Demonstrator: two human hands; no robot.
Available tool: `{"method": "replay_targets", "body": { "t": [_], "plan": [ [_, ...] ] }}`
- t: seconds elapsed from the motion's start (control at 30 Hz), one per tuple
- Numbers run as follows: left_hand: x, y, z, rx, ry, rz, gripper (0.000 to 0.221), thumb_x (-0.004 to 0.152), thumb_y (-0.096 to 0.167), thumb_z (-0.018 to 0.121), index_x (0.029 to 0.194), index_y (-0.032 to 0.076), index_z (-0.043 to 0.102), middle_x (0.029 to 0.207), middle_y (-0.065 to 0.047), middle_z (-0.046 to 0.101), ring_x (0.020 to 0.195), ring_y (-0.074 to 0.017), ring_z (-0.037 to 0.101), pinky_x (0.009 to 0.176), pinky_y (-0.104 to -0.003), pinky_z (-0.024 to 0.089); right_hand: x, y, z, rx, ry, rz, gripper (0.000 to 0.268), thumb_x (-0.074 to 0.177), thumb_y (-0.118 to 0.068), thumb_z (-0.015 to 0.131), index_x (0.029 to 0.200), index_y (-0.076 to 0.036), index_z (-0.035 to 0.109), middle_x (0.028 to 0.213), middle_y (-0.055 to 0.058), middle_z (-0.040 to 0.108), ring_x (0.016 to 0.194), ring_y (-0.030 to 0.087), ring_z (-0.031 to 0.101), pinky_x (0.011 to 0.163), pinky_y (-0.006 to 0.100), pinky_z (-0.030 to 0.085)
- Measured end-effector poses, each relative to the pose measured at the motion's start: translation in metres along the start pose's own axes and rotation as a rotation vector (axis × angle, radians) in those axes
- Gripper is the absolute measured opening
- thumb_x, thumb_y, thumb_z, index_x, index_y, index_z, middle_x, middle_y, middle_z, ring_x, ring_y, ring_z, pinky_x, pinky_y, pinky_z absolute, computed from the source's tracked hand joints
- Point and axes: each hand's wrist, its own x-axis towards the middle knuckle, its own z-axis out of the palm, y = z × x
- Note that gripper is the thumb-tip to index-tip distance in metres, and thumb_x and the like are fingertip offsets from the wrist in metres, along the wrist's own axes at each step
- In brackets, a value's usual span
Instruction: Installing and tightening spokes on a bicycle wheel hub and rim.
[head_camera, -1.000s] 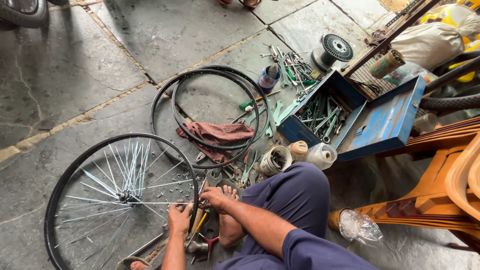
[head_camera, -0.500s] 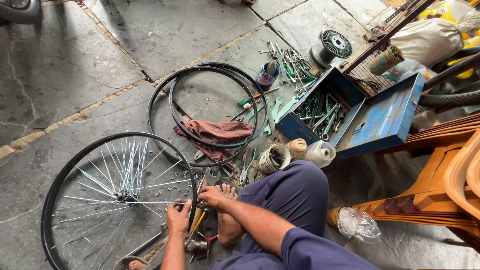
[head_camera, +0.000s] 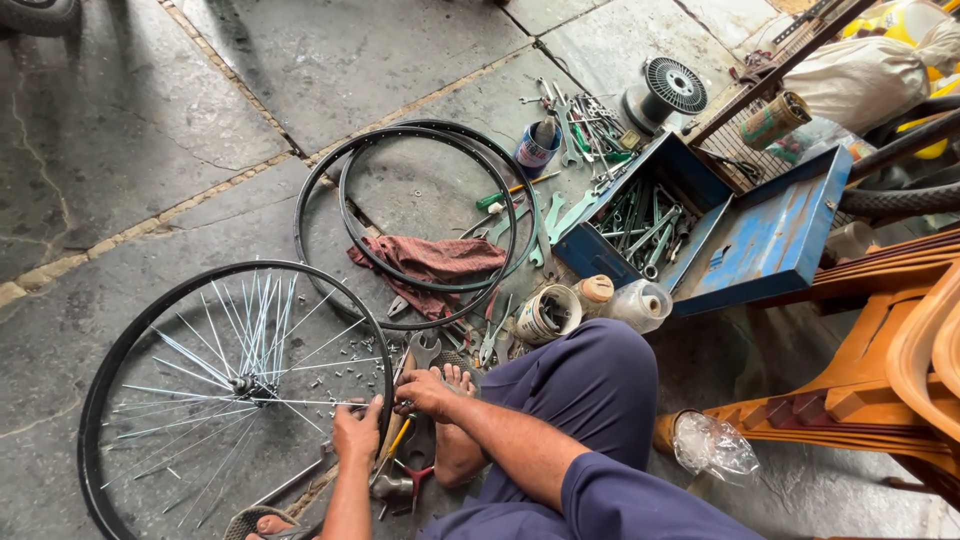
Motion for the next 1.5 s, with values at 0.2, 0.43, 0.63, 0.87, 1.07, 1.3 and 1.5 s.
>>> {"method": "replay_targets", "body": {
  "t": [0.2, 0.43, 0.63, 0.87, 1.07, 1.3, 1.5],
  "plan": [
    [0.019, -0.026, 0.003, -0.305, -0.114, 0.074, 0.048, 0.088, 0.011, 0.078, 0.127, -0.003, 0.053, 0.109, -0.015, 0.072, 0.089, -0.0180, 0.069, 0.077, -0.032, 0.056, 0.004, 0.002, -0.005, 0.004, -0.005, -0.012, 0.013, 0.088, -0.001, 0.067, 0.099, 0.001, 0.063, 0.093, 0.010, 0.067, 0.082, 0.019, 0.072, 0.074, 0.031, 0.063],
    [0.029, -0.044, 0.005, -0.167, -0.067, 0.075, 0.045, 0.090, 0.011, 0.079, 0.126, -0.001, 0.055, 0.110, -0.015, 0.073, 0.091, -0.0172, 0.069, 0.080, -0.031, 0.055, 0.006, 0.006, -0.007, -0.023, -0.002, 0.000, 0.015, 0.088, -0.002, 0.066, 0.102, 0.002, 0.063, 0.092, 0.010, 0.067, 0.081, 0.020, 0.072, 0.073, 0.031, 0.063],
    [0.010, -0.018, 0.003, -0.022, -0.020, 0.044, 0.043, 0.090, 0.014, 0.081, 0.124, 0.000, 0.057, 0.108, -0.016, 0.074, 0.090, -0.0201, 0.068, 0.079, -0.033, 0.055, -0.005, -0.007, 0.001, -0.041, 0.015, 0.020, 0.015, 0.088, -0.003, 0.066, 0.101, 0.002, 0.063, 0.091, 0.012, 0.068, 0.080, 0.021, 0.073, 0.072, 0.031, 0.062],
    [0.027, -0.046, 0.006, 0.034, 0.059, 0.123, 0.052, 0.080, 0.032, 0.083, 0.117, 0.003, 0.061, 0.099, -0.013, 0.076, 0.088, -0.0220, 0.071, 0.078, -0.036, 0.056, 0.005, 0.009, -0.008, -0.057, -0.016, -0.026, 0.014, 0.088, -0.003, 0.067, 0.099, 0.005, 0.062, 0.092, 0.011, 0.068, 0.082, 0.020, 0.073, 0.072, 0.030, 0.062],
    [-0.028, 0.015, -0.003, 0.533, 0.238, 0.186, 0.057, 0.088, 0.047, 0.079, 0.120, 0.002, 0.064, 0.104, -0.017, 0.076, 0.101, -0.0341, 0.070, 0.091, -0.045, 0.052, 0.002, -0.001, 0.001, -0.036, 0.000, 0.009, 0.015, 0.088, -0.004, 0.067, 0.101, 0.002, 0.063, 0.092, 0.011, 0.068, 0.081, 0.020, 0.072, 0.072, 0.030, 0.062],
    [-0.003, -0.043, -0.034, 1.070, 0.829, 0.568, 0.089, 0.064, 0.055, 0.079, 0.129, -0.003, 0.062, 0.116, -0.023, 0.075, 0.108, -0.0358, 0.068, 0.089, -0.042, 0.050, 0.022, 0.019, -0.002, -0.005, -0.001, 0.029, 0.014, 0.088, -0.004, 0.068, 0.099, 0.003, 0.064, 0.092, 0.010, 0.068, 0.084, 0.020, 0.072, 0.072, 0.029, 0.062],
    [-0.005, -0.050, -0.062, 0.521, -0.024, -0.064, 0.043, 0.092, 0.035, 0.073, 0.113, -0.002, 0.074, 0.101, -0.024, 0.079, 0.094, -0.0359, 0.075, 0.085, -0.045, 0.056, 0.017, 0.013, 0.000, -0.053, -0.058, -0.034, 0.012, 0.081, 0.002, 0.072, 0.092, 0.006, 0.067, 0.094, 0.008, 0.068, 0.086, 0.017, 0.073, 0.074, 0.029, 0.063]
  ]
}}
